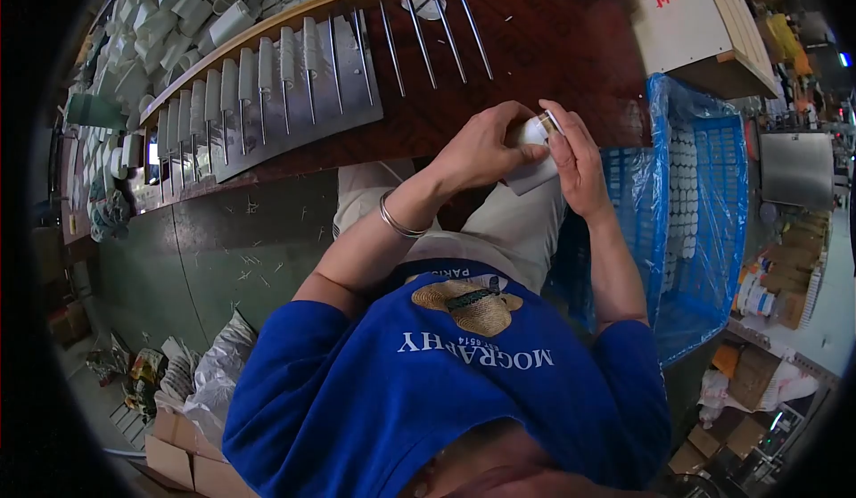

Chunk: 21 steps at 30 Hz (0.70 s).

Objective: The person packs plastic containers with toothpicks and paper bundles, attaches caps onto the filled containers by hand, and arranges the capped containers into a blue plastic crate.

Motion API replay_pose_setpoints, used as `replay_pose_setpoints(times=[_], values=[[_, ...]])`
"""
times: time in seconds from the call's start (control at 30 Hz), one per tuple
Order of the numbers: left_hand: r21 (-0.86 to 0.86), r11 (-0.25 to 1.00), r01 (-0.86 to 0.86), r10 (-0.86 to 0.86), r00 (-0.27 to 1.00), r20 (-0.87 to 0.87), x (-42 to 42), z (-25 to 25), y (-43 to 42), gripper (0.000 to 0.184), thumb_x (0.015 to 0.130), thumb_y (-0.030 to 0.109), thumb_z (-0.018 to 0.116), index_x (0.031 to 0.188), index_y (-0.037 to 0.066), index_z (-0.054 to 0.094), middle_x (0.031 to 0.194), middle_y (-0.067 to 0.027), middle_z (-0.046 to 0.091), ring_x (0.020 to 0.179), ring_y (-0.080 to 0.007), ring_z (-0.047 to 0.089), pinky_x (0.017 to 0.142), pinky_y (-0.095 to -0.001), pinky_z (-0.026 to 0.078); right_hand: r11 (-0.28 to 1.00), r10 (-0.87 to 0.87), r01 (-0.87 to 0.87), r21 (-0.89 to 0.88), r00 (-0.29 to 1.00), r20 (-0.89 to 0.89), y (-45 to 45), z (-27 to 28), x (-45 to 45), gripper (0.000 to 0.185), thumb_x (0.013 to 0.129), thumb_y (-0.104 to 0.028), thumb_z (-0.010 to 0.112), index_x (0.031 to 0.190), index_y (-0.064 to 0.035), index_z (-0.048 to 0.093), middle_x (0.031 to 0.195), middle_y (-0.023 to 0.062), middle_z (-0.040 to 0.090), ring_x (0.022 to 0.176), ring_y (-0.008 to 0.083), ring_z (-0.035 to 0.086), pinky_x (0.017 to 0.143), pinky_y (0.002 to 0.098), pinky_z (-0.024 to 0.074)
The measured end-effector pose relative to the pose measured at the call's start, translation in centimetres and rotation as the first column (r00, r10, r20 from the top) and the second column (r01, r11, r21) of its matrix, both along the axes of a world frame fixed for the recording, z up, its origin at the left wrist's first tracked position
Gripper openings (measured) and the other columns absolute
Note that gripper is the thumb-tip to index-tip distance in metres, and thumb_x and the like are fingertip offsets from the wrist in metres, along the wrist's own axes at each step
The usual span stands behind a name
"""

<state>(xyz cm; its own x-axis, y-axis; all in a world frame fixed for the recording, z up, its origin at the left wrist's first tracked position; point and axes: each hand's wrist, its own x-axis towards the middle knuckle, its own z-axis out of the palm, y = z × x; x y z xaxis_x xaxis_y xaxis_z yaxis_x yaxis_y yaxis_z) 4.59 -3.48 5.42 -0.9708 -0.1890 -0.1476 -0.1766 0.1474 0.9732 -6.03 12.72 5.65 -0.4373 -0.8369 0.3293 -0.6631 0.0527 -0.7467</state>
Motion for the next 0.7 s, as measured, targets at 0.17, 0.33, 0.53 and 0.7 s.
replay_pose_setpoints(times=[0.17, 0.33, 0.53, 0.7], values=[[0.249, 0.964, -0.087, 0.163, 0.940, -0.301, 0.2, -0.9, 1.6, 0.047, 0.086, 0.029, 0.072, 0.119, 0.000, 0.057, 0.101, -0.0170, 0.066, 0.091, -0.0242, 0.066, 0.078, -0.0341, 0.053, 0.997, -0.035, 0.037, -0.066, 0.999, 0.028, 0.0, 1.2, 0.4, 0.040, 0.104, -0.025, 0.042, 0.135, -0.0012, 0.049, 0.109, 0.0152, 0.056, 0.095, 0.0238, 0.058, 0.084, 0.0317, 0.0469], [0.119, 0.978, -0.173, 0.203, 0.922, -0.330, 1.6, -0.5, 2.4, 0.044, 0.087, 0.029, 0.071, 0.117, 0.000, 0.057, 0.098, -0.0165, 0.067, 0.087, -0.0242, 0.067, 0.075, -0.0338, 0.054, 0.996, -0.042, 0.056, -0.075, 0.984, 0.172, 0.1, 2.2, 1.8, 0.044, 0.104, -0.029, 0.036, 0.133, -0.0002, 0.052, 0.124, 0.0156, 0.058, 0.108, 0.0236, 0.057, 0.095, 0.0326, 0.0429], [0.039, 0.965, -0.260, 0.258, 0.909, -0.329, 1.6, -0.5, 3.6, 0.040, 0.090, 0.025, 0.067, 0.119, -0.001, 0.056, 0.101, -0.0185, 0.066, 0.088, -0.0242, 0.067, 0.077, -0.0340, 0.054, 0.995, -0.031, 0.050, -0.084, 0.975, 0.221, -0.2, 0.7, 1.0, 0.042, 0.104, -0.028, 0.036, 0.131, -0.0012, 0.054, 0.102, 0.0133, 0.059, 0.090, 0.0208, 0.058, 0.083, 0.0296, 0.0460], [0.321, 0.921, -0.223, 0.323, 0.896, -0.304, 1.0, -1.4, 3.6, 0.044, 0.094, 0.025, 0.064, 0.128, 0.000, 0.053, 0.111, -0.0089, 0.063, 0.099, -0.0150, 0.059, 0.086, -0.0288, 0.049, 1.000, 0.010, 0.001, -0.022, 0.870, 0.492, 1.2, 2.1, 0.3, 0.073, 0.094, -0.045, 0.059, 0.147, -0.0061, 0.027, 0.118, 0.0159, 0.054, 0.099, 0.0229, 0.057, 0.085, 0.0334, 0.0471]])
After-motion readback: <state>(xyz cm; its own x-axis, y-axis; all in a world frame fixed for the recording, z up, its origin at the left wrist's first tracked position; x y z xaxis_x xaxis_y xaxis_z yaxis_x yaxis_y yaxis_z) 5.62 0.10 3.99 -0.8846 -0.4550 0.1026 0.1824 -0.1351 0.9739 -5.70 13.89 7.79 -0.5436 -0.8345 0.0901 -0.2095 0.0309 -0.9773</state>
